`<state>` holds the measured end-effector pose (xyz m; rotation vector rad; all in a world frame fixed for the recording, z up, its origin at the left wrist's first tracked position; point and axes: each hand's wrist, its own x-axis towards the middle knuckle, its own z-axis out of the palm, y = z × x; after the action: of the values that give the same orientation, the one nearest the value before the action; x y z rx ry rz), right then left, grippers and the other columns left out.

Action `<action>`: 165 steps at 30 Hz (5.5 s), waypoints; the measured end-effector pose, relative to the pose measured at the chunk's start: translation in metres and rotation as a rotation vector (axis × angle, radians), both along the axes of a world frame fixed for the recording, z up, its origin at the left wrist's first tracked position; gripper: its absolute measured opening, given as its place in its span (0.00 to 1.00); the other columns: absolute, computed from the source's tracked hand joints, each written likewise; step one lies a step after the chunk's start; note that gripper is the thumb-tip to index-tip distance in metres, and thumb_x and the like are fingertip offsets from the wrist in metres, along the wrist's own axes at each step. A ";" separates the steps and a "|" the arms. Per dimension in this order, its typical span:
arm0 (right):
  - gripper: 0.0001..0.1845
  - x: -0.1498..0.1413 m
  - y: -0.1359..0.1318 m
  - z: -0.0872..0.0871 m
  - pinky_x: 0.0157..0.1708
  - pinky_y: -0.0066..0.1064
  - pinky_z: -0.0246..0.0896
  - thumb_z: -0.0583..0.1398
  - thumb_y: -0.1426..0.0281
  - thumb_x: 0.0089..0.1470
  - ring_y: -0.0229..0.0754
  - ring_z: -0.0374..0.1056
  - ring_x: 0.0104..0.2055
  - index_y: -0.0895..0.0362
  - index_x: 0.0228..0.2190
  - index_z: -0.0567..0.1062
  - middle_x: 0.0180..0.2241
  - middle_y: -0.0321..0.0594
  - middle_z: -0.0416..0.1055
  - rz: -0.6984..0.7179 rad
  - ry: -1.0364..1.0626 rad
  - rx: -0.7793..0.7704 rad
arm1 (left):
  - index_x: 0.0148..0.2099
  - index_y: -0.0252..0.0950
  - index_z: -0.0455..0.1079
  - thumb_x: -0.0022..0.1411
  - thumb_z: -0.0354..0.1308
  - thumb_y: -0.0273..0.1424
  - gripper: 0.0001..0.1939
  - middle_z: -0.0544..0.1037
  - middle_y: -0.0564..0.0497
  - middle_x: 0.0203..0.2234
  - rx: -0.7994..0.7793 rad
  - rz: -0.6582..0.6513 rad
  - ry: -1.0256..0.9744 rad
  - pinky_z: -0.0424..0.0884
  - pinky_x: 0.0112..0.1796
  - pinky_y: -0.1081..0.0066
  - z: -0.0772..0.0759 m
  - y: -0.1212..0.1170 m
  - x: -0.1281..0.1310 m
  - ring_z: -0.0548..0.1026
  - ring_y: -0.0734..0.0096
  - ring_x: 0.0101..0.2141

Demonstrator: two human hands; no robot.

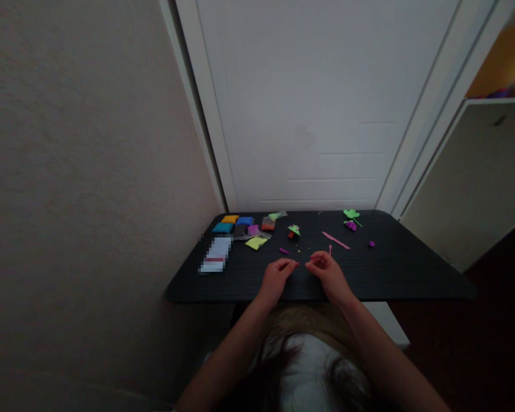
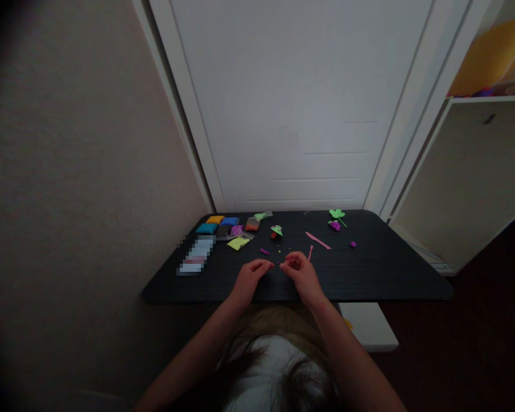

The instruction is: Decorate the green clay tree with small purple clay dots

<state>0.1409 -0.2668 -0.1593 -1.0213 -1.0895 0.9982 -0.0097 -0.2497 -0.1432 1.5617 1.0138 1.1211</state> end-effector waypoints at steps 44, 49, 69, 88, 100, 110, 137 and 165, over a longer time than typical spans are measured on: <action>0.14 0.001 -0.004 0.001 0.27 0.27 0.47 0.59 0.61 0.44 0.33 0.52 0.24 0.57 0.18 0.64 0.20 0.31 0.58 0.070 -0.189 -0.047 | 0.33 0.33 0.72 0.52 0.52 0.39 0.15 0.76 0.48 0.31 -0.013 0.007 -0.008 0.63 0.39 0.68 -0.006 0.003 -0.001 0.71 0.67 0.35; 0.16 0.001 -0.005 0.002 0.26 0.27 0.46 0.57 0.60 0.45 0.33 0.50 0.23 0.57 0.16 0.62 0.18 0.30 0.55 0.058 -0.182 -0.042 | 0.33 0.33 0.72 0.52 0.52 0.38 0.15 0.76 0.48 0.31 -0.006 0.004 -0.009 0.63 0.38 0.69 -0.006 0.003 -0.002 0.71 0.67 0.34; 0.19 0.002 -0.005 0.004 0.26 0.27 0.47 0.50 0.56 0.51 0.34 0.53 0.23 0.57 0.19 0.66 0.19 0.32 0.58 0.034 -0.277 -0.056 | 0.35 0.33 0.72 0.53 0.52 0.38 0.15 0.75 0.48 0.31 0.041 -0.044 0.020 0.64 0.38 0.69 -0.008 0.003 -0.003 0.70 0.68 0.35; 0.18 -0.004 -0.009 0.012 0.25 0.26 0.47 0.52 0.58 0.50 0.34 0.53 0.24 0.57 0.19 0.64 0.20 0.32 0.57 0.213 -0.473 -0.024 | 0.32 0.35 0.74 0.47 0.59 0.35 0.10 0.74 0.49 0.29 0.144 -0.121 0.042 0.64 0.37 0.71 -0.009 0.001 -0.004 0.70 0.69 0.34; 0.20 -0.007 -0.009 0.007 0.27 0.28 0.48 0.48 0.56 0.52 0.35 0.56 0.26 0.56 0.20 0.67 0.21 0.33 0.61 0.167 -0.527 -0.007 | 0.32 0.35 0.73 0.50 0.56 0.35 0.10 0.74 0.49 0.30 0.138 -0.057 0.047 0.63 0.38 0.70 -0.004 -0.004 -0.002 0.70 0.68 0.34; 0.17 -0.006 -0.007 0.008 0.29 0.28 0.51 0.51 0.58 0.50 0.36 0.59 0.28 0.56 0.23 0.70 0.23 0.33 0.64 0.168 -0.485 -0.027 | 0.32 0.32 0.70 0.51 0.54 0.36 0.11 0.73 0.50 0.27 0.053 -0.058 0.009 0.63 0.33 0.73 -0.005 0.003 -0.005 0.69 0.72 0.29; 0.16 0.000 -0.008 0.011 0.30 0.29 0.52 0.53 0.56 0.48 0.37 0.59 0.27 0.56 0.23 0.70 0.22 0.34 0.64 0.113 -0.187 -0.099 | 0.33 0.33 0.71 0.48 0.57 0.38 0.14 0.74 0.49 0.29 -0.064 0.030 -0.071 0.63 0.37 0.69 -0.003 0.003 -0.005 0.69 0.69 0.32; 0.15 -0.001 -0.010 0.009 0.29 0.27 0.49 0.53 0.58 0.49 0.36 0.57 0.27 0.57 0.23 0.69 0.22 0.34 0.63 0.105 -0.193 -0.097 | 0.31 0.32 0.68 0.47 0.58 0.37 0.12 0.71 0.52 0.26 -0.067 -0.009 -0.102 0.61 0.33 0.73 -0.002 0.002 -0.007 0.66 0.72 0.29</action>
<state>0.1400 -0.2766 -0.1502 -1.1675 -1.2736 1.0612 -0.0162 -0.2481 -0.1454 1.4406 0.9653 1.1374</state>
